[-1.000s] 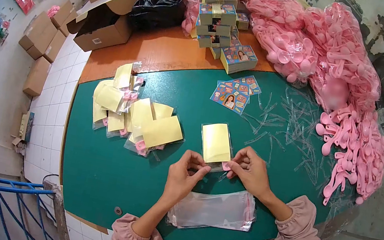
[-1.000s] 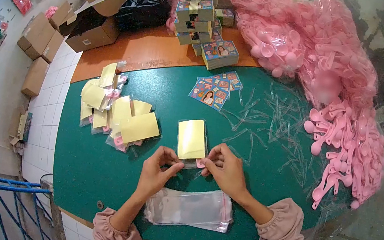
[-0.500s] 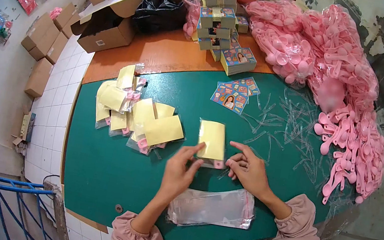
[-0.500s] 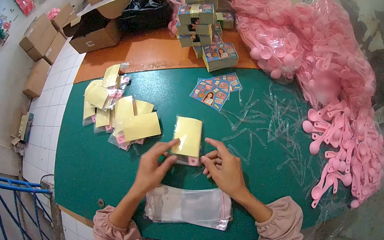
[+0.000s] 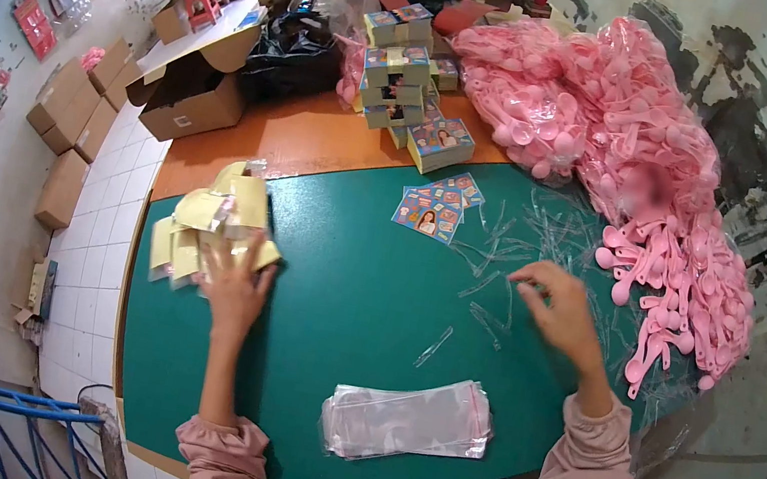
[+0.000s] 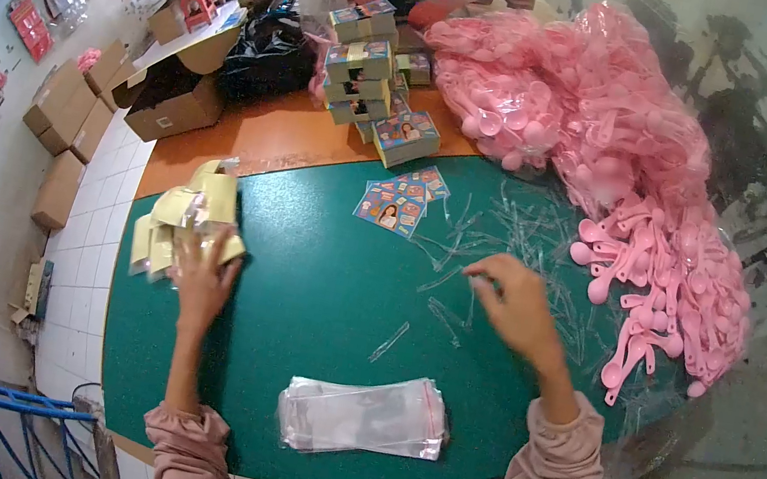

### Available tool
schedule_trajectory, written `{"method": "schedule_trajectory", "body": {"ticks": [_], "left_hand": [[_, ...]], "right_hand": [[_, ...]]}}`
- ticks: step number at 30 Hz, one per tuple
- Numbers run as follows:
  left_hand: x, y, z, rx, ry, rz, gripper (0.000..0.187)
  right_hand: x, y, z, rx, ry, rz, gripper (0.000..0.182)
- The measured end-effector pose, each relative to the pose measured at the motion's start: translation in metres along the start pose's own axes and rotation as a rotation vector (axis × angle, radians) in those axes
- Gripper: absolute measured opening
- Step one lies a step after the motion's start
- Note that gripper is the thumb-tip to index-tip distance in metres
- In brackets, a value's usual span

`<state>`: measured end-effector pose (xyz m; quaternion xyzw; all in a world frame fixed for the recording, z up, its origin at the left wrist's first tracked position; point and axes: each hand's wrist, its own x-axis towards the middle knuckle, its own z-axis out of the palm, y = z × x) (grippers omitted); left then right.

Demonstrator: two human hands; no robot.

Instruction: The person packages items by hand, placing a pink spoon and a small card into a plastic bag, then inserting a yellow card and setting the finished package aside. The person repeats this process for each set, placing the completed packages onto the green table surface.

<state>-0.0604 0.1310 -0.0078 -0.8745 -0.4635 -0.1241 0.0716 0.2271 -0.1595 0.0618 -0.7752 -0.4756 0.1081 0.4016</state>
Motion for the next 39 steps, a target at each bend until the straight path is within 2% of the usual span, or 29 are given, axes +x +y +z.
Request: {"method": "schedule_trajectory", "body": {"ticks": [1,3,5,6,7,8,9,11,13,16,18,19,21,23,25,26,28,29,31,32,34,35,36,38,39], "left_hand": [[0.006,-0.011,0.001,-0.002,-0.014,-0.035,0.054],[0.015,-0.030,-0.001,0.005,-0.074,-0.121,0.053],[0.019,-0.031,-0.019,0.030,-0.175,-0.216,0.055],[0.019,-0.028,-0.025,0.077,-0.194,-0.247,0.057],[0.016,-0.024,-0.025,0.074,-0.187,-0.258,0.057],[0.010,-0.017,-0.025,0.124,-0.065,-0.192,0.061],[0.003,-0.005,-0.025,0.176,0.054,-0.122,0.064],[-0.016,0.038,-0.038,-0.184,0.019,0.071,0.055],[-0.038,0.087,-0.049,-0.351,-0.042,0.251,0.048],[-0.059,0.125,-0.055,-0.373,-0.059,0.337,0.045],[-0.068,0.128,-0.048,-0.718,-0.158,0.494,0.040],[-0.072,0.129,-0.054,-0.718,-0.159,0.496,0.040],[-0.084,0.130,-0.071,-0.857,-0.494,0.697,0.038],[-0.097,0.138,-0.072,-0.821,-0.503,0.725,0.039],[-0.101,0.145,-0.065,-0.771,-0.426,0.786,0.037],[-0.101,0.147,-0.062,-0.784,-0.432,0.787,0.037],[-0.093,0.150,-0.059,-0.888,-0.594,0.738,0.032],[-0.091,0.151,-0.059,-0.932,-0.589,0.714,0.026],[-0.089,0.150,-0.062,-0.916,-0.632,0.660,0.025],[-0.088,0.148,-0.064,-0.905,-0.674,0.604,0.023],[-0.085,0.145,-0.068,-0.904,-0.663,0.591,0.022],[-0.084,0.144,-0.069,-0.909,-0.650,0.583,0.021],[-0.084,0.144,-0.066,-0.910,-0.650,0.587,0.021],[-0.083,0.144,-0.059,-1.011,-0.275,0.720,0.018],[-0.083,0.144,-0.059,-1.012,-0.274,0.724,0.018]], "right_hand": [[0.003,0.017,-0.014,-0.131,0.009,-0.064,0.015],[0.011,0.068,-0.040,-0.470,0.177,-0.105,0.018],[0.015,0.117,-0.064,-0.506,0.318,-0.066,0.020],[0.019,0.119,-0.069,-0.505,0.320,-0.075,0.020],[0.026,0.120,-0.072,-0.485,0.236,0.033,0.020],[0.033,0.114,-0.073,-0.462,0.150,0.142,0.020],[0.041,0.107,-0.062,-0.461,0.118,0.008,0.020],[0.070,0.070,-0.030,-0.438,-0.110,-0.021,0.017],[0.091,0.059,0.012,-0.281,-0.200,-0.342,0.020],[0.117,0.049,0.077,-0.339,-0.176,-0.449,0.030],[0.122,0.043,0.102,-0.412,-0.181,-0.453,0.031],[0.115,0.033,0.095,-0.425,-0.256,-0.384,0.030],[0.095,0.024,0.078,-0.408,-0.300,-0.356,0.029],[0.073,0.030,0.073,-0.390,-0.348,-0.320,0.030],[0.056,0.041,0.070,-0.282,-0.147,-0.364,0.031],[0.054,0.044,0.069,-0.290,-0.155,-0.354,0.031],[0.063,0.044,0.068,-0.220,-0.165,-0.236,0.038],[0.068,0.040,0.066,-0.219,-0.163,-0.234,0.038],[0.082,0.032,0.062,-0.401,-0.328,-0.115,0.040],[0.090,0.030,0.061,-0.395,-0.326,-0.118,0.040],[0.098,0.029,0.061,-0.410,-0.445,-0.039,0.036],[0.096,0.031,0.062,-0.388,-0.387,-0.057,0.028],[0.096,0.034,0.065,-0.389,-0.385,-0.055,0.028],[0.095,0.036,0.069,-0.402,-0.447,-0.030,0.025],[0.090,0.037,0.069,-0.404,-0.444,-0.029,0.025]]}}
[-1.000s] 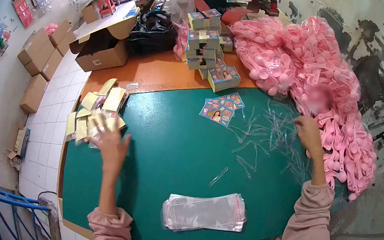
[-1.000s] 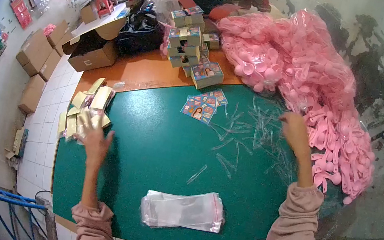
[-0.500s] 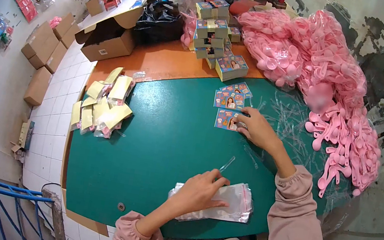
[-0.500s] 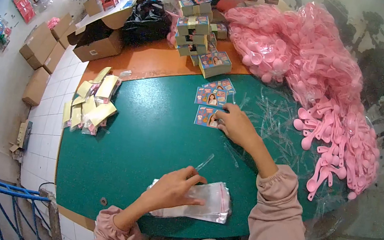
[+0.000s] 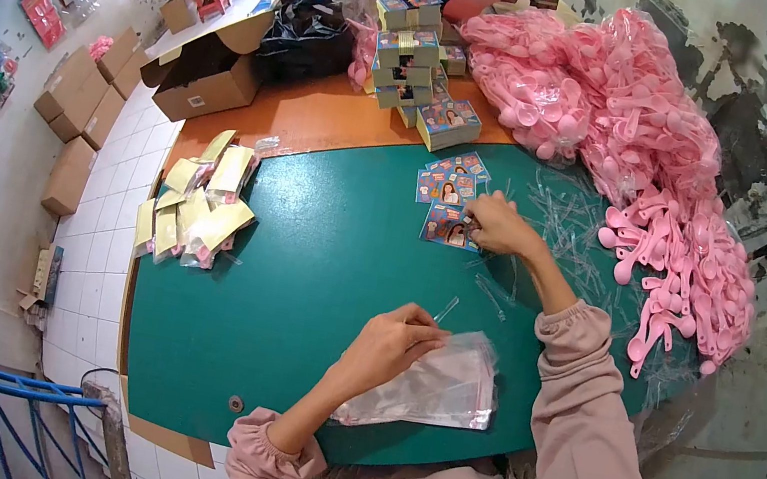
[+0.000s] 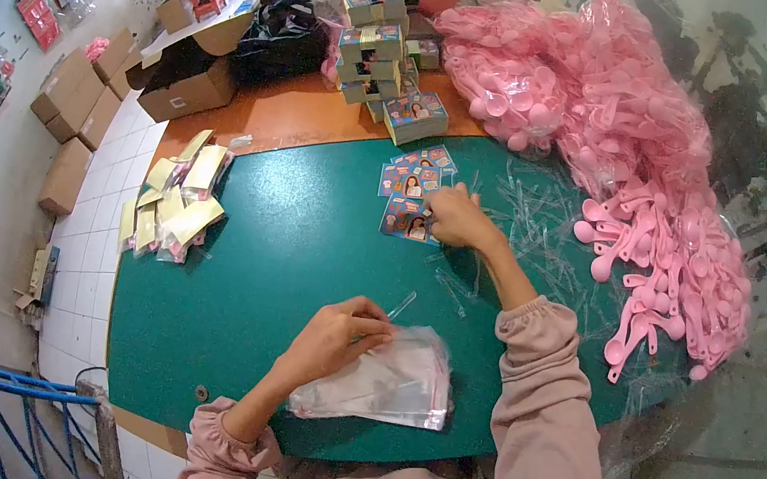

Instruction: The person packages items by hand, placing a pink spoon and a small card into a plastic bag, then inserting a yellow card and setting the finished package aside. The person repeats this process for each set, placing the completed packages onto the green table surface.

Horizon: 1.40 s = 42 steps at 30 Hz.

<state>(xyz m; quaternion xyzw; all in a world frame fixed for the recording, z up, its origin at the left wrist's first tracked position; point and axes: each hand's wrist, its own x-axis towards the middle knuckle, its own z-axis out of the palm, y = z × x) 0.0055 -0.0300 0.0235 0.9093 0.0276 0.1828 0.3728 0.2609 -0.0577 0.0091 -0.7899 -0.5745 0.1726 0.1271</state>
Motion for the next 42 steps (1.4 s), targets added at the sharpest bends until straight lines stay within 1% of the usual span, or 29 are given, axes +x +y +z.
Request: {"method": "schedule_trajectory", "body": {"ticks": [2,3,5,9,11,12,14,15,17,18,19,20,21,23,24,26,27,29,30,32,33,35,36,38,40,42], "left_hand": [[0.002,0.004,-0.005,0.078,-0.098,-0.151,0.019],[0.003,0.006,-0.008,0.080,-0.092,-0.154,0.019],[0.006,0.009,-0.013,-0.335,-0.154,-0.428,0.010],[0.003,-0.002,-0.009,-0.380,-0.188,-0.389,0.012],[0.005,-0.006,-0.007,-0.255,-0.049,-0.073,0.014],[0.004,-0.009,-0.004,-0.256,-0.051,-0.072,0.014],[0.000,-0.015,-0.001,-0.842,-0.062,-0.298,0.016],[0.000,-0.016,-0.002,-0.842,-0.061,-0.301,0.016],[0.007,-0.012,-0.011,-1.083,-0.050,-0.544,0.020],[0.009,-0.012,-0.012,-1.090,0.000,-0.591,0.022],[0.009,-0.011,-0.014,-1.089,0.002,-0.591,0.022],[0.009,-0.011,-0.015,-1.088,0.046,-0.609,0.023],[0.009,-0.011,-0.016,-1.087,0.090,-0.627,0.024],[0.009,-0.011,-0.017,-1.061,0.107,-0.629,0.025],[0.009,-0.011,-0.017,-1.036,0.124,-0.631,0.027],[0.009,-0.009,-0.018,-1.004,0.120,-0.635,0.028],[0.010,-0.008,-0.019,-0.972,0.116,-0.636,0.029],[0.010,-0.008,-0.019,-0.943,0.105,-0.626,0.031],[0.010,-0.008,-0.019,-0.914,0.092,-0.617,0.033],[0.011,-0.009,-0.020,-0.899,0.084,-0.608,0.033],[0.011,-0.010,-0.020,-0.885,0.075,-0.600,0.034],[0.012,-0.008,-0.020,-0.893,0.059,-0.605,0.032],[0.012,-0.006,-0.020,-0.900,0.041,-0.611,0.029],[0.014,-0.002,-0.019,-0.902,0.002,-0.581,0.028],[0.016,0.000,-0.016,-0.901,-0.035,-0.545,0.028],[0.018,-0.001,-0.011,-0.898,0.005,-0.469,0.029]], "right_hand": [[-0.013,-0.005,-0.001,-0.015,0.217,-0.098,0.022],[-0.018,-0.006,-0.006,-0.017,0.215,-0.104,0.022],[-0.033,-0.014,-0.022,0.468,0.251,-0.148,0.025],[-0.069,-0.034,-0.040,0.539,0.298,-0.130,0.022],[-0.083,-0.039,-0.043,0.514,0.322,-0.102,0.019],[-0.090,-0.038,-0.044,0.515,0.322,-0.100,0.019],[-0.101,-0.038,-0.047,0.284,0.349,-0.083,0.022],[-0.106,-0.042,-0.051,0.286,0.347,-0.084,0.022],[-0.117,-0.052,-0.059,0.768,0.313,0.045,0.029],[-0.118,-0.052,-0.055,0.768,0.312,0.045,0.029],[-0.119,-0.052,-0.050,0.844,0.354,0.011,0.030],[-0.120,-0.052,-0.047,0.920,0.395,-0.022,0.032],[-0.123,-0.055,-0.046,0.921,0.394,-0.023,0.032],[-0.127,-0.062,-0.046,0.934,0.283,0.028,0.033],[-0.128,-0.064,-0.046,0.934,0.281,0.028,0.033],[-0.128,-0.068,-0.045,0.835,0.304,-0.033,0.030],[-0.128,-0.070,-0.044,0.834,0.304,-0.033,0.030],[-0.126,-0.074,-0.044,1.028,0.387,0.029,0.024],[-0.127,-0.074,-0.047,1.027,0.387,0.028,0.024],[-0.131,-0.075,-0.056,0.770,0.130,0.025,0.019],[-0.130,-0.074,-0.055,0.769,0.130,0.024,0.019],[-0.129,-0.072,-0.052,0.554,0.163,-0.098,0.021],[-0.128,-0.072,-0.054,0.554,0.161,-0.098,0.021],[-0.126,-0.072,-0.059,0.456,0.006,-0.193,0.022],[-0.120,-0.073,-0.052,0.486,0.024,-0.209,0.022],[-0.116,-0.076,-0.050,0.516,0.040,-0.227,0.021]]}}
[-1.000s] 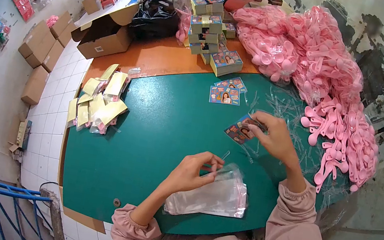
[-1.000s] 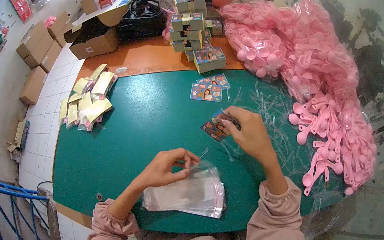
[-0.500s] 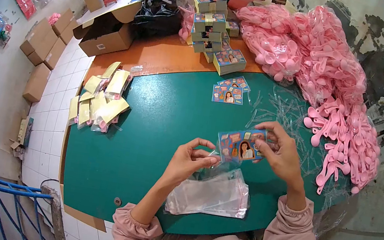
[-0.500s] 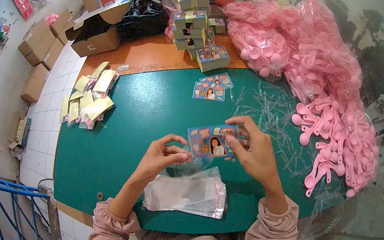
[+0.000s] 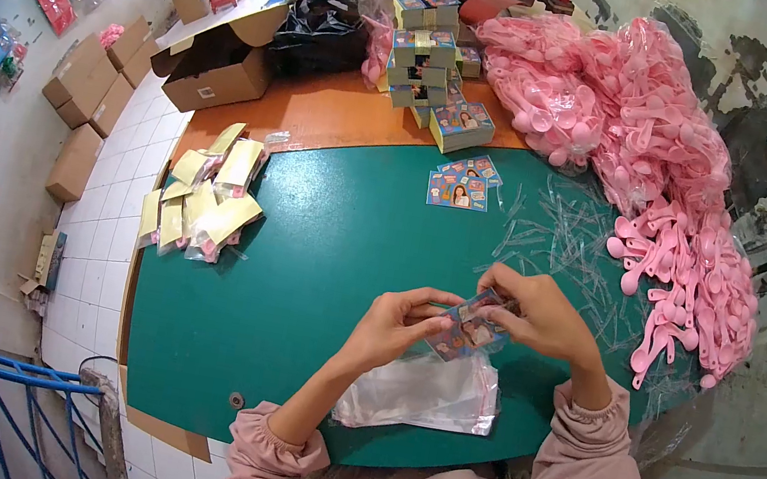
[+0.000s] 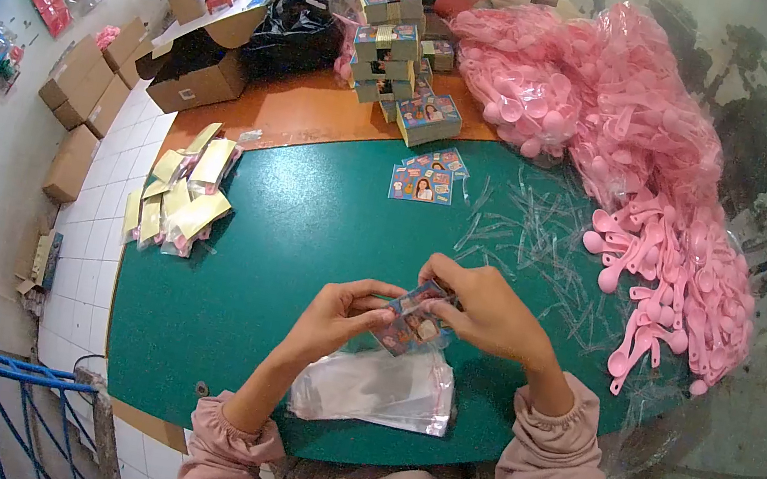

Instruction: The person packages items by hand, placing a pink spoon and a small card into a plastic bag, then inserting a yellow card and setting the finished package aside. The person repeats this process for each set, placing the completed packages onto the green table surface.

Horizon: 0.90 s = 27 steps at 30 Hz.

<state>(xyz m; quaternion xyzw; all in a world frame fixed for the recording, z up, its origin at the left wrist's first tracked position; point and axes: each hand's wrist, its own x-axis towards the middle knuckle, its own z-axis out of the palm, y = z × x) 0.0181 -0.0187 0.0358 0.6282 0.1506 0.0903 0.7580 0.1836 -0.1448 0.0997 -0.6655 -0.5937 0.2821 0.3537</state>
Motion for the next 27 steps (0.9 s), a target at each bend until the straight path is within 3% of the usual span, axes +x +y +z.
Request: {"method": "schedule_trajectory", "body": {"ticks": [1,3,6,8,10,12,14,15,17,19,21,23,27], "left_hand": [[0.000,0.005,0.000,0.000,0.000,0.003,0.029],[-0.002,0.021,-0.003,0.583,0.063,0.013,0.028],[-0.003,0.019,-0.011,0.655,-0.036,0.024,0.026],[-0.002,0.023,-0.004,0.686,-0.062,0.056,0.024],[0.000,0.022,-0.001,0.717,-0.087,0.092,0.023],[0.002,0.011,-0.004,0.557,-0.005,0.051,0.021],[0.003,0.008,-0.009,0.454,0.076,0.145,0.020],[0.003,0.008,-0.014,0.352,0.156,0.240,0.020],[0.001,0.017,-0.023,0.227,0.131,0.144,0.020],[-0.001,0.022,-0.027,0.101,0.197,0.255,0.022],[-0.002,0.024,-0.025,0.092,0.205,0.284,0.022],[-0.002,0.026,-0.022,-0.045,0.193,0.243,0.022],[0.003,0.019,-0.024,-0.033,0.189,0.190,0.022]], "right_hand": [[0.002,-0.001,0.000,-0.002,-0.001,0.028,0.021],[0.004,-0.003,-0.001,-0.005,-0.003,0.054,0.020],[0.004,-0.005,-0.001,0.063,0.018,0.115,0.017],[0.005,-0.002,0.003,-0.017,-0.054,-0.053,0.017],[0.003,0.007,0.006,-0.062,-0.053,-0.059,0.018],[-0.002,0.008,-0.004,-0.108,-0.057,-0.069,0.019],[-0.014,0.006,-0.039,0.363,-0.146,0.219,0.022],[-0.014,0.017,-0.046,0.366,-0.143,0.219,0.022],[-0.013,0.056,-0.054,0.214,0.024,0.078,0.028],[-0.038,0.109,-0.079,-1.067,-0.173,0.199,0.030],[-0.043,0.144,-0.116,-0.347,0.501,0.395,0.029],[-0.063,0.223,-0.149,-0.833,0.738,0.276,0.027],[-0.069,0.217,-0.150,-0.863,0.558,0.285,0.025]]}}
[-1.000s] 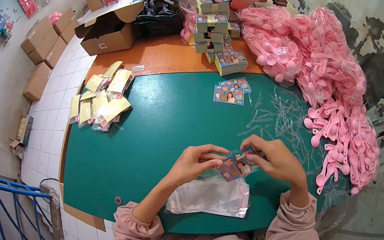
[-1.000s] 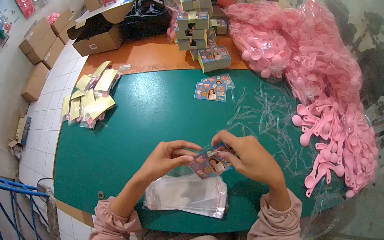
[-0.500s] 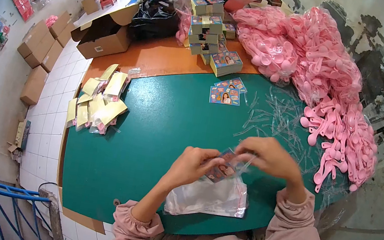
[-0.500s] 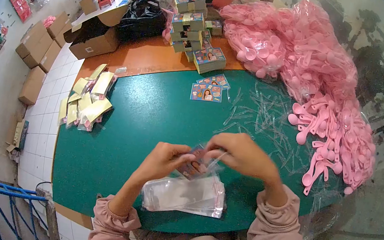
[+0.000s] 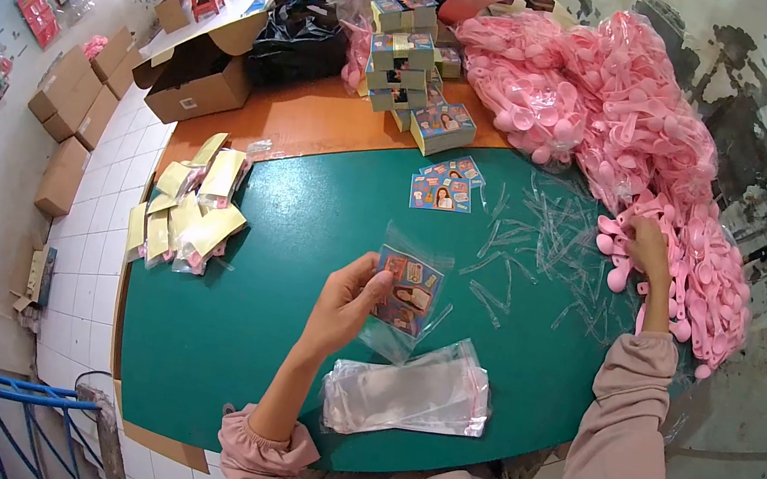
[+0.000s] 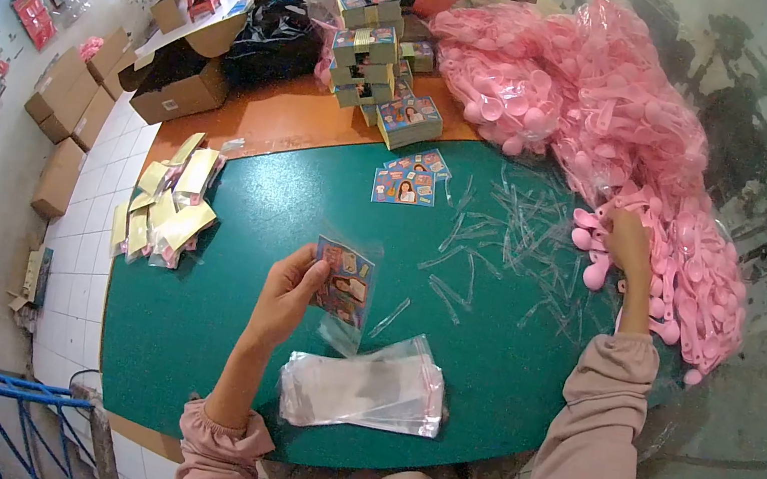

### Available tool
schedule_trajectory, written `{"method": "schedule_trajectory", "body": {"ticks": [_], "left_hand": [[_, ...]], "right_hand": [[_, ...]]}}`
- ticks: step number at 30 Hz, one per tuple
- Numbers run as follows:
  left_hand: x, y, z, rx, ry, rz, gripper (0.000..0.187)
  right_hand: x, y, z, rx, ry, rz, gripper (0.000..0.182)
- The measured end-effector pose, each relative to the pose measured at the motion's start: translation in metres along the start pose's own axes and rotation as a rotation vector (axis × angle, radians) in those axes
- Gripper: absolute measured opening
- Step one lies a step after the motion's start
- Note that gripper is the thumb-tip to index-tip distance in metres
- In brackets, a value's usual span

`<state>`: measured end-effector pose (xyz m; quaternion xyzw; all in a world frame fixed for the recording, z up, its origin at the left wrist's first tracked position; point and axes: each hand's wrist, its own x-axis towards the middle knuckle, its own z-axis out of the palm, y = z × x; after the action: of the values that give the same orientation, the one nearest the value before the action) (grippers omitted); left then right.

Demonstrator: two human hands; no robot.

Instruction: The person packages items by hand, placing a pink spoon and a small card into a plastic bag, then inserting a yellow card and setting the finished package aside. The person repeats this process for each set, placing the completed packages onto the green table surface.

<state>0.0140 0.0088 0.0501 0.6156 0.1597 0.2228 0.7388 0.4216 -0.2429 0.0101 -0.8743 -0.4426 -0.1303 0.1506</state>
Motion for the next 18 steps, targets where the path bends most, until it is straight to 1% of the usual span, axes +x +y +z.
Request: {"method": "schedule_trajectory", "body": {"ticks": [2,3,4,6,7,10,11,12,14,15,17,18], "left_hand": [[0.001,-0.004,-0.005,0.082,-0.020,-0.057,0.021],[0.001,-0.006,-0.006,0.083,-0.020,-0.061,0.021],[0.002,-0.007,-0.007,0.093,-0.041,-0.068,0.021],[0.003,-0.005,-0.006,0.105,-0.060,-0.071,0.021],[0.002,-0.001,-0.003,0.103,-0.057,-0.079,0.021],[0.002,0.000,-0.006,0.145,-0.062,-0.079,0.021],[0.002,-0.001,-0.008,0.188,-0.077,-0.073,0.021],[0.003,-0.003,-0.009,0.189,-0.071,-0.075,0.021],[0.003,-0.005,-0.009,0.151,-0.104,-0.063,0.022],[0.004,-0.006,-0.010,0.149,-0.097,-0.065,0.022],[0.005,-0.006,-0.011,0.241,-0.147,-0.132,0.021],[0.005,-0.009,-0.013,0.241,-0.147,-0.133,0.021]], "right_hand": [[0.001,-0.002,0.001,0.081,-0.104,0.095,0.023],[0.005,-0.001,-0.001,0.071,-0.229,0.229,0.024],[0.008,-0.008,-0.008,0.072,-0.231,0.232,0.024],[0.012,-0.018,-0.018,-0.079,-0.221,0.104,0.026],[0.013,-0.019,-0.019,-0.047,-0.210,0.081,0.029],[0.014,-0.028,-0.026,-0.107,-0.229,0.128,0.032],[0.014,-0.043,-0.040,-0.153,-0.202,0.062,0.027],[0.015,-0.050,-0.044,-0.150,-0.204,0.057,0.027],[0.019,-0.068,-0.053,0.228,0.087,0.043,0.021],[0.019,-0.084,-0.060,0.272,0.106,-0.015,0.019],[0.011,-0.139,-0.074,0.691,-0.063,0.089,0.020],[0.006,-0.167,-0.080,0.800,-0.167,0.106,0.018]]}}
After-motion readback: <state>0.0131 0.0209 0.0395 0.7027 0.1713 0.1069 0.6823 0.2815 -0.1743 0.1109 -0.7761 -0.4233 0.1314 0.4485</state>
